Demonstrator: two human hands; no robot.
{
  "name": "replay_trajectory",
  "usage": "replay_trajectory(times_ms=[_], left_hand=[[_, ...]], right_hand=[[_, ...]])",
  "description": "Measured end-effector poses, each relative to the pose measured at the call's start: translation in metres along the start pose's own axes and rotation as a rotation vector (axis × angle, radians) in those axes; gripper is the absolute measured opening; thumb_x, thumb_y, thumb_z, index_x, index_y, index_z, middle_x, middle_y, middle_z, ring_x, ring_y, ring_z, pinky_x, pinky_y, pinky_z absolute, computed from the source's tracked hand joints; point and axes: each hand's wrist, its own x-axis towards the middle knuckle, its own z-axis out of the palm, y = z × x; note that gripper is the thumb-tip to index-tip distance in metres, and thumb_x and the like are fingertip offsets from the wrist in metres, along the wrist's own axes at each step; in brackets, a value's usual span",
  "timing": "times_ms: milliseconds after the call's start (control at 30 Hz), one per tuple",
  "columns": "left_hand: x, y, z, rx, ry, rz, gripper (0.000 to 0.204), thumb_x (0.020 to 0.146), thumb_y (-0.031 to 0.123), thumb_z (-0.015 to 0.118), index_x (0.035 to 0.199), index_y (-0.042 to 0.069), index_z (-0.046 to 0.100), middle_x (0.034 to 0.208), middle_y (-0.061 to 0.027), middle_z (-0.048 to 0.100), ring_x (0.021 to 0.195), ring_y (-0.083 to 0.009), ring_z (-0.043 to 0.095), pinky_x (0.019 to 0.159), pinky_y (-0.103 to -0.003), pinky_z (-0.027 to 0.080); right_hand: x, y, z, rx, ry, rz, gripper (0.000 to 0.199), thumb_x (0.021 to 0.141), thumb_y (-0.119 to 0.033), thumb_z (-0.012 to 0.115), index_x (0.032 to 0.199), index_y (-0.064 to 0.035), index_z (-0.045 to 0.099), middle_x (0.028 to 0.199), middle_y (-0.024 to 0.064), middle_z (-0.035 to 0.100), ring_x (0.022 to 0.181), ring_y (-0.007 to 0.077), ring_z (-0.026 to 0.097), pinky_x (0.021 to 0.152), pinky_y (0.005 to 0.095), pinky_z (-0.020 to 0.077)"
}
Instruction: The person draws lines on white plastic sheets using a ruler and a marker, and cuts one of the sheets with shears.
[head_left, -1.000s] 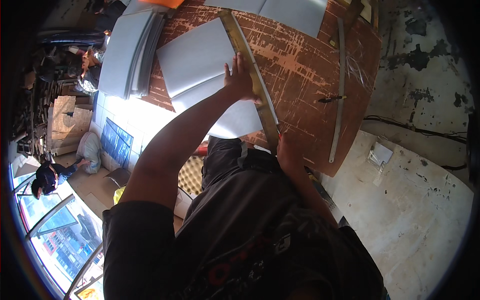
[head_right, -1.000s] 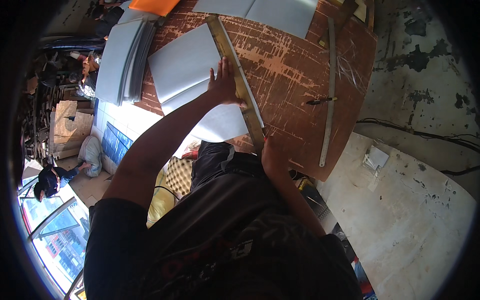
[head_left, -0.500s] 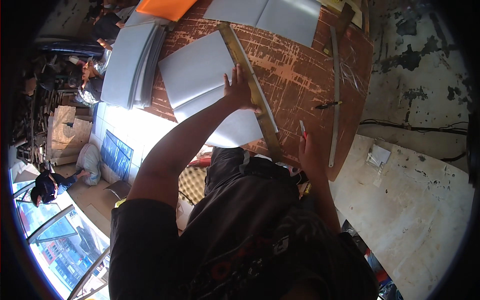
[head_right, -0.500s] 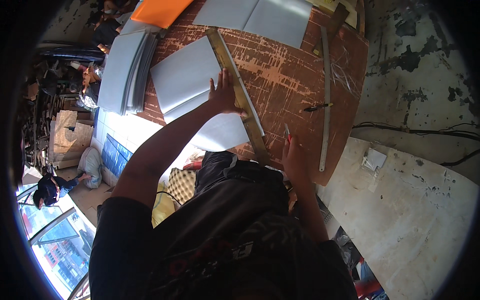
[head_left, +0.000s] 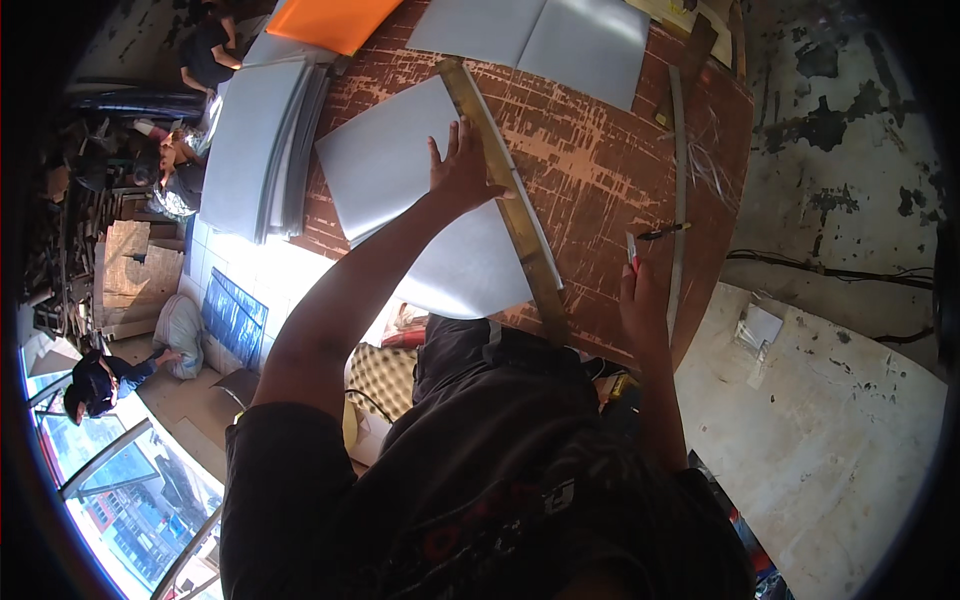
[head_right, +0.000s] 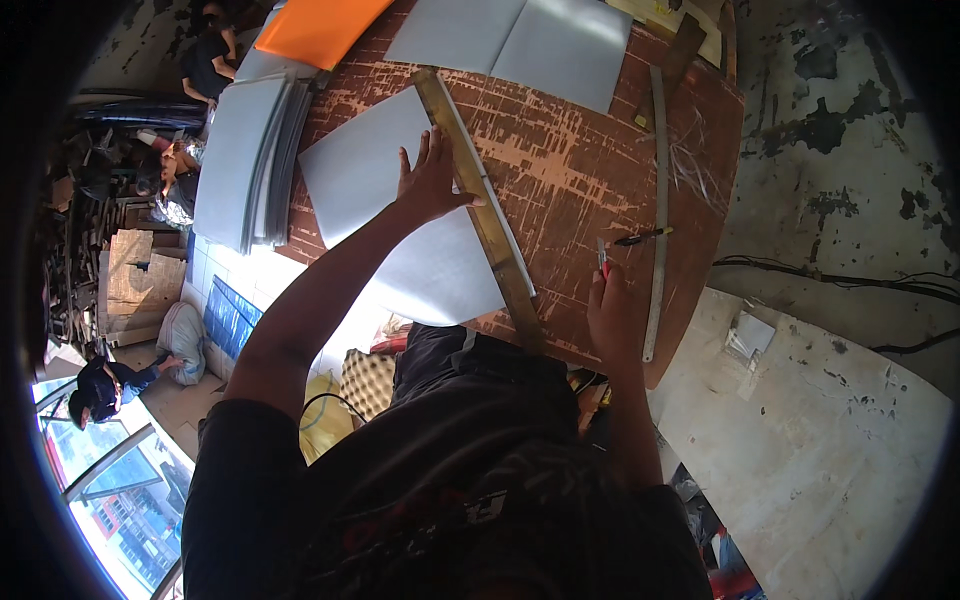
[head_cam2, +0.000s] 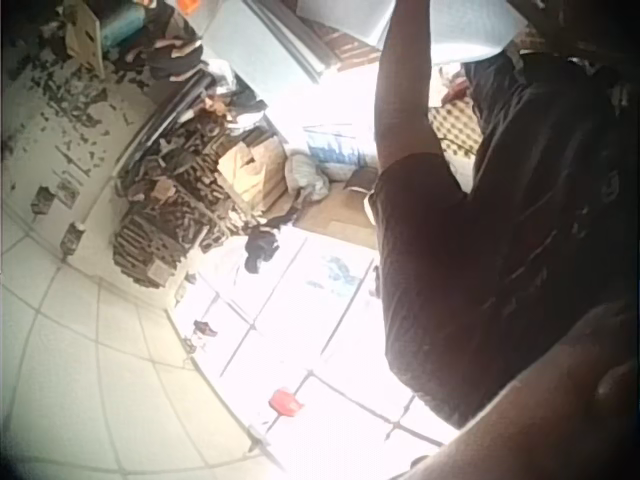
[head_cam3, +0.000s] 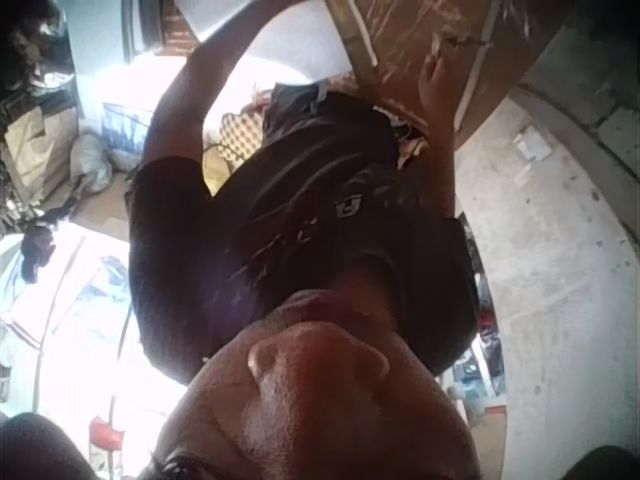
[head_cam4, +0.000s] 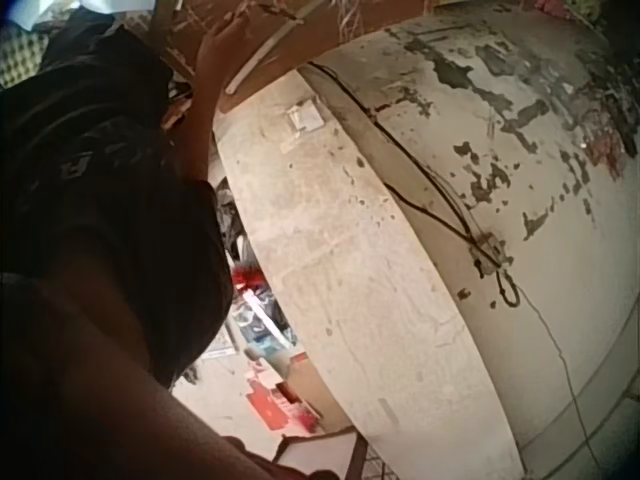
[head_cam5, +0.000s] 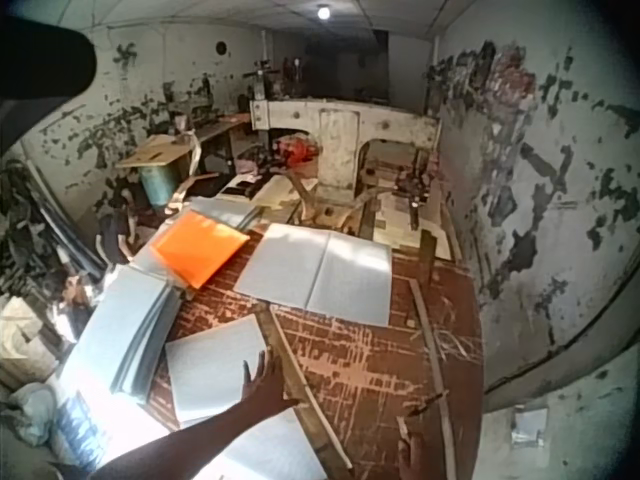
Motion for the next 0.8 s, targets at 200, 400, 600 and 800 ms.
replay_trajectory(times_ms=[200, 400, 600, 800], left_hand=[[0.004, -0.004, 0.001, 0.083, 0.002, 0.057, 0.143, 0.068, 0.083, 0.073, 0.163, 0.0, 0.004, 0.171, -0.0226, 0.002, 0.159, -0.0382, 0.001, 0.122, -0.07, 0.007], [0.008, -0.013, 0.002, 0.081, -0.031, 0.079, 0.147, 0.063, 0.087, 0.072, 0.164, 0.004, 0.003, 0.172, -0.0179, -0.001, 0.159, -0.0355, -0.002, 0.122, -0.069, 0.006], [0.011, -0.018, 0.011, 0.05, 0.01, 0.109, 0.145, 0.066, 0.089, 0.067, 0.164, 0.005, 0.0, 0.172, -0.0179, -0.001, 0.159, -0.0343, -0.001, 0.123, -0.067, 0.006], [0.01, -0.017, 0.023, 0.058, 0.094, 0.118, 0.135, 0.077, 0.088, 0.058, 0.164, 0.003, -0.001, 0.172, -0.0185, 0.0, 0.159, -0.0334, 0.001, 0.125, -0.063, 0.005]], right_hand=[[0.025, -0.012, -0.001, -0.002, 0.035, -0.042, 0.027, 0.108, -0.029, 0.047, 0.111, -0.0022, 0.054, 0.089, 0.0262, 0.068, 0.086, 0.0471, 0.067, 0.068, 0.0548, 0.0509], [0.026, -0.038, 0.007, 0.052, -0.045, -0.006, 0.027, 0.107, -0.03, 0.052, 0.106, -0.0027, 0.054, 0.091, 0.0263, 0.067, 0.087, 0.0467, 0.067, 0.069, 0.0536, 0.0508], [-0.011, -0.011, 0.064, 0.169, 0.025, -0.168, 0.026, 0.101, -0.029, 0.062, 0.104, -0.0036, 0.056, 0.089, 0.0246, 0.065, 0.082, 0.0462, 0.065, 0.07, 0.0502, 0.0513], [-0.038, 0.007, 0.086, 0.033, -0.184, -0.164, 0.043, 0.092, -0.038, 0.072, 0.116, -0.0055, 0.057, 0.099, 0.0188, 0.068, 0.093, 0.0384, 0.068, 0.082, 0.0494, 0.0522]])
